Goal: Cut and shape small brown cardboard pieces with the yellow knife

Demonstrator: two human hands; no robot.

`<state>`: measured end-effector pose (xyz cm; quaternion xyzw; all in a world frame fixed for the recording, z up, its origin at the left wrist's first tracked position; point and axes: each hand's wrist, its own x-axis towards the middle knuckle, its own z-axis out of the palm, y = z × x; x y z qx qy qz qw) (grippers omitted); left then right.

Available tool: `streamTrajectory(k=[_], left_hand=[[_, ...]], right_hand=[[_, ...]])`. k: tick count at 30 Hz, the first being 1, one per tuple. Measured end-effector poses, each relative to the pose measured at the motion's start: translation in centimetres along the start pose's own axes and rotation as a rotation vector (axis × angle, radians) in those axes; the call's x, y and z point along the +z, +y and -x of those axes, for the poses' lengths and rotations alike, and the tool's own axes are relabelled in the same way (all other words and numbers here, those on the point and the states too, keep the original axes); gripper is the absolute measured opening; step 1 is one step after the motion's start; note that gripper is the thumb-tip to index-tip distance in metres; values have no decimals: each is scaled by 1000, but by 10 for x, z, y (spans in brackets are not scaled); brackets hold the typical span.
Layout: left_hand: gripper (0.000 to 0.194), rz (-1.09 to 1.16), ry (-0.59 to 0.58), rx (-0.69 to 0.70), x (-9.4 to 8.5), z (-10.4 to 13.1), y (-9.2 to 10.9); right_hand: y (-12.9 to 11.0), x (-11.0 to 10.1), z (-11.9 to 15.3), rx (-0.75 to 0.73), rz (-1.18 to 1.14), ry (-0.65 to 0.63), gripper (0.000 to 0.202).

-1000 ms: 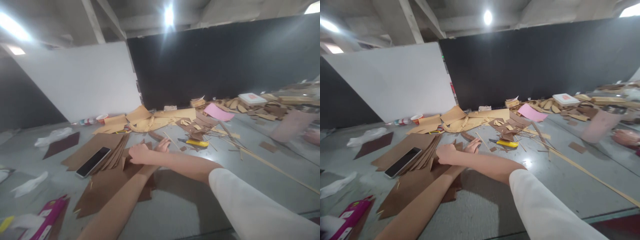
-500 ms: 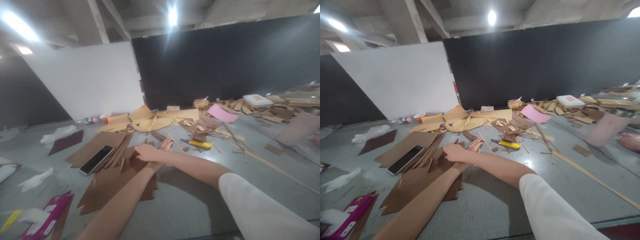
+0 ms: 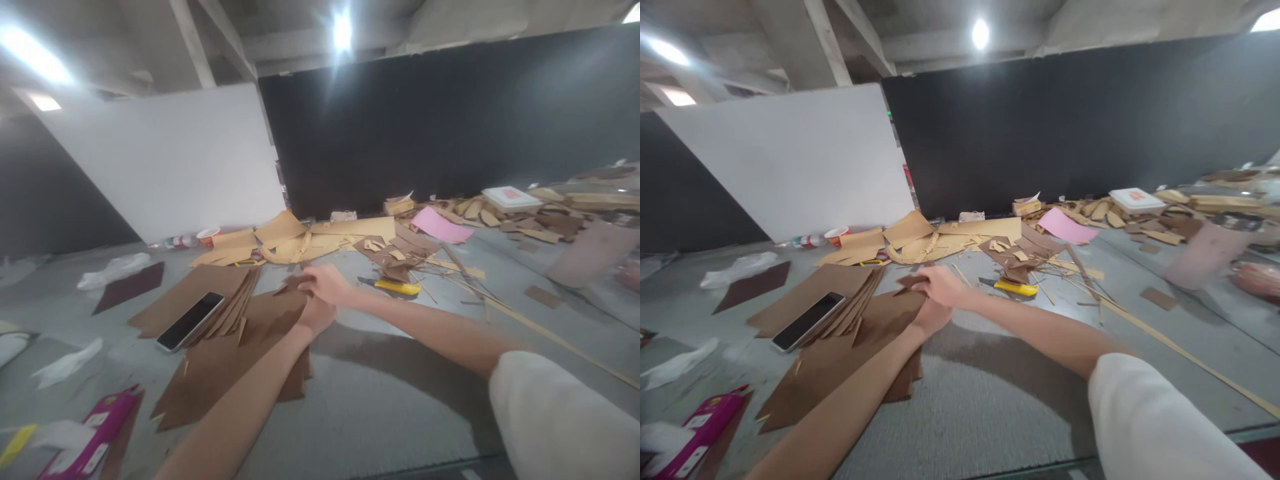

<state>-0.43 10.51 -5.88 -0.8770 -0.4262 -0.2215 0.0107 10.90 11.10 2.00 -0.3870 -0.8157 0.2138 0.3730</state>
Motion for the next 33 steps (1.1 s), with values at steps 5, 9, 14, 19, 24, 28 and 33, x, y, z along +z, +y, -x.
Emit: streamTrajectory(k=[5,9,14,19,24,28,33], left_hand=[[51,91,22,11,-11,-1,7],[51,249,51,38,-20,-2,13],[50,391,67,-116,-29,1,20],[39,519,110,-129,-34,-1,18],[40,675,166,-202,-37,-5,11],[36,740,223,-258,-33,-7,6],[36,890,351,-396,-19,-12,-14]], right_hand=[[45,-43,44,79,-274,234,23],[80,-44,65,199,-284,334,28],[85,-36,59,143,-398,243,24],[80,-36,59,132,-411,173,19],[74,-38,61,145,-413,130,23],[66,-40,63,206,-393,179,32],[63,-42,63,258,-438,315,44]])
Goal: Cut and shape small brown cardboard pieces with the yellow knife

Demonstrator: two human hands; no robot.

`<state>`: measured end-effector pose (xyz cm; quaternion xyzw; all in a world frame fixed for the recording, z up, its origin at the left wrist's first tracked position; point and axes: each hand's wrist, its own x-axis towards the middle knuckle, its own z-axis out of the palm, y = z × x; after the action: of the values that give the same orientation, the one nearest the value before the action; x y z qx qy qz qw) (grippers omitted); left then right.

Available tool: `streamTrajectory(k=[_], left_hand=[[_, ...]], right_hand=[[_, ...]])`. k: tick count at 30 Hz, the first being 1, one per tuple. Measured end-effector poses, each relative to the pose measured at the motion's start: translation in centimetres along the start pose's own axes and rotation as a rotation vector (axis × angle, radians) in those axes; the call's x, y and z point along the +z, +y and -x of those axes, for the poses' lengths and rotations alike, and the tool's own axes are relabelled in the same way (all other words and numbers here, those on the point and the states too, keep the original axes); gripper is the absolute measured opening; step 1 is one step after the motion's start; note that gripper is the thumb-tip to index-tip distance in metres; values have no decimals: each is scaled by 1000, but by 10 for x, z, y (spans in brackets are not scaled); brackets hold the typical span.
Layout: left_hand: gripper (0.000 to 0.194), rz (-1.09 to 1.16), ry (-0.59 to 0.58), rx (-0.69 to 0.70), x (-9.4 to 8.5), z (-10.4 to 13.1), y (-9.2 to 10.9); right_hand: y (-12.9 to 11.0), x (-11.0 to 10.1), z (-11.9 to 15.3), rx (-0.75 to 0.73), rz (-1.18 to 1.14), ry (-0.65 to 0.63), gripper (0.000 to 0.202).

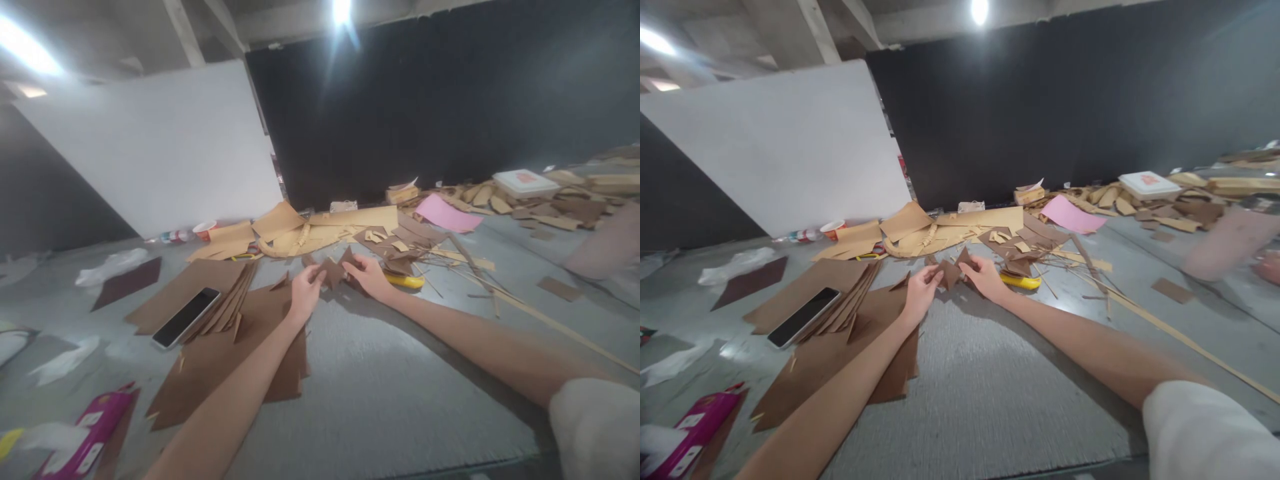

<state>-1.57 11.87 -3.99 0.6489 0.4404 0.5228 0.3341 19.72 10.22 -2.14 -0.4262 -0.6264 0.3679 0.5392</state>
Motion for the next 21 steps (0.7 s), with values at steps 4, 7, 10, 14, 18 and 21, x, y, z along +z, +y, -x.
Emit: streamTrajectory(k=[4,7,10,14,18,21], left_hand=[[41,-70,473,-74,-12,-7,-10],[73,-234,560,-16,-15,-2,-5],[73,-297,374,110,-7,7,8],[37,-248,69,179,6,14,24],[33,-214,-102,178,10,17,34],[39,-237,-228,168,9,21,39]], right_hand=[[1,0,-3,6,18,25,44],[0,-1,-3,20,42,-5,45],[-2,-1,-1,36,72,-13,45],[-3,0,3,37,125,-55,46],[-6,1,6,36,154,-119,52],[-10,1,7,18,168,-160,57]])
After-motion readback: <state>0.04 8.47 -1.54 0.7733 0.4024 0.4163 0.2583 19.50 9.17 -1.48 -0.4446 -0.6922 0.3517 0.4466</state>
